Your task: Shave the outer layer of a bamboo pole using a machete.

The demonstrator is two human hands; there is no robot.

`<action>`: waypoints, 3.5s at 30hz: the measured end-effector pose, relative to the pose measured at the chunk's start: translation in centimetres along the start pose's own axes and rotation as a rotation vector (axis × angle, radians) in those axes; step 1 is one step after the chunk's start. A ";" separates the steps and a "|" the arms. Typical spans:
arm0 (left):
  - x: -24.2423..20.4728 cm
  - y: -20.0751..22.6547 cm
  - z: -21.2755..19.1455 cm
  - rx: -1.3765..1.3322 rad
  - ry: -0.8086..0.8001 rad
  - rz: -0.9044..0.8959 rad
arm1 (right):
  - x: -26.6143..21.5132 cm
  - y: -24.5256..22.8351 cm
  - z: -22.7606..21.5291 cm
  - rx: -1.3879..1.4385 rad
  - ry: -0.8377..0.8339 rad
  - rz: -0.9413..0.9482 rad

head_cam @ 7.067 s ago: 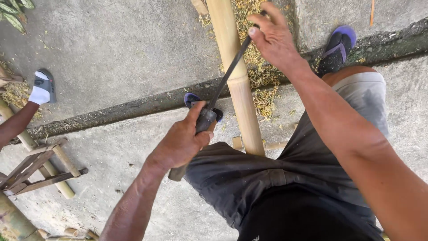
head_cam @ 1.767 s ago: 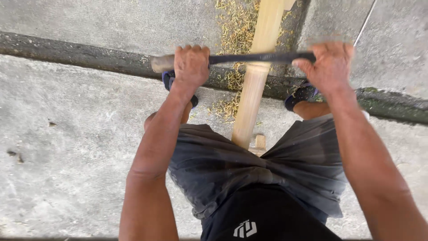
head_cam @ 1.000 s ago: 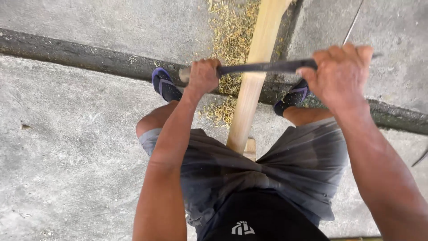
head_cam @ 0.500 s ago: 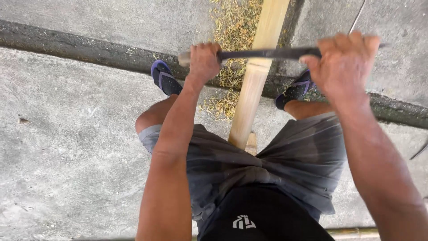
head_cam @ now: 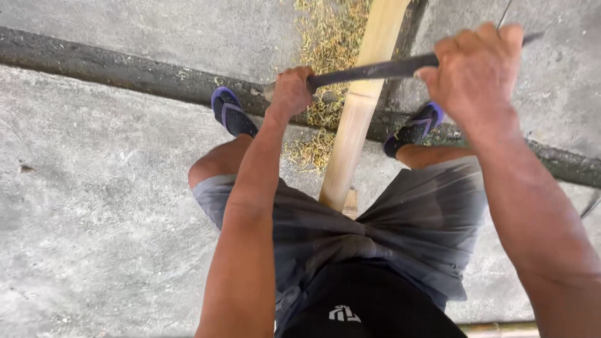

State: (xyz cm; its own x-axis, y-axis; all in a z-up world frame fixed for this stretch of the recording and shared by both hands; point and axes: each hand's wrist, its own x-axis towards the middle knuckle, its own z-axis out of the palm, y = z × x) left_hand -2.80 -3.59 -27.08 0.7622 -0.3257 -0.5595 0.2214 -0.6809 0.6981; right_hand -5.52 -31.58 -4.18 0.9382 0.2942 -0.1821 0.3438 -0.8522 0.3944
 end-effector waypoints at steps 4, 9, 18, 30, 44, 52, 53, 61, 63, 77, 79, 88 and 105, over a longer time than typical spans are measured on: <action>-0.4 -2.7 2.2 0.170 -0.189 0.025 | 1.1 -3.4 -4.5 -0.067 -0.158 0.006; 0.4 -3.4 3.2 0.130 0.015 0.085 | 1.2 -2.6 -2.5 -0.088 -0.123 -0.024; -9.4 -2.6 -0.1 0.231 -0.068 0.227 | -6.7 -3.2 -1.9 0.159 0.080 -0.003; -11.1 -3.1 -2.9 0.528 0.375 0.348 | -12.9 -7.8 6.1 0.498 0.259 0.250; -4.3 -5.5 -0.8 0.464 0.221 0.204 | -8.2 -4.5 5.1 0.141 0.146 0.155; -3.7 -5.2 -0.7 0.325 0.185 0.224 | -7.5 -4.5 3.2 0.174 0.241 0.169; -3.7 -5.6 -0.3 0.314 0.185 0.228 | -7.3 -4.2 2.9 0.156 0.216 0.149; -2.6 -4.7 -0.3 0.341 0.219 0.185 | -7.1 -4.3 1.9 0.143 0.297 0.155; -2.3 -5.3 -0.4 0.351 0.126 0.139 | -6.7 -3.8 2.2 0.212 0.269 0.146; -1.7 -3.7 -2.2 0.409 0.290 0.383 | -8.2 -4.9 2.2 0.278 0.338 0.235; -2.2 -2.5 -2.5 0.401 0.227 0.383 | -8.7 -5.2 2.7 0.251 0.313 0.259; -5.5 -2.5 -4.7 0.528 0.178 0.199 | -9.0 -7.0 7.9 0.350 0.378 0.252; -9.5 5.7 -10.2 0.894 0.320 0.211 | -6.6 -8.5 14.1 0.751 0.251 0.318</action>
State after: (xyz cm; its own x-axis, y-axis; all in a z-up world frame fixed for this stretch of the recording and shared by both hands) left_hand -2.57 2.32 -13.16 0.8918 -0.3944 -0.2214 -0.3818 -0.9189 0.0990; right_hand -15.17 -32.37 -19.07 0.9971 0.0038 0.0764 0.0285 -0.9452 -0.3251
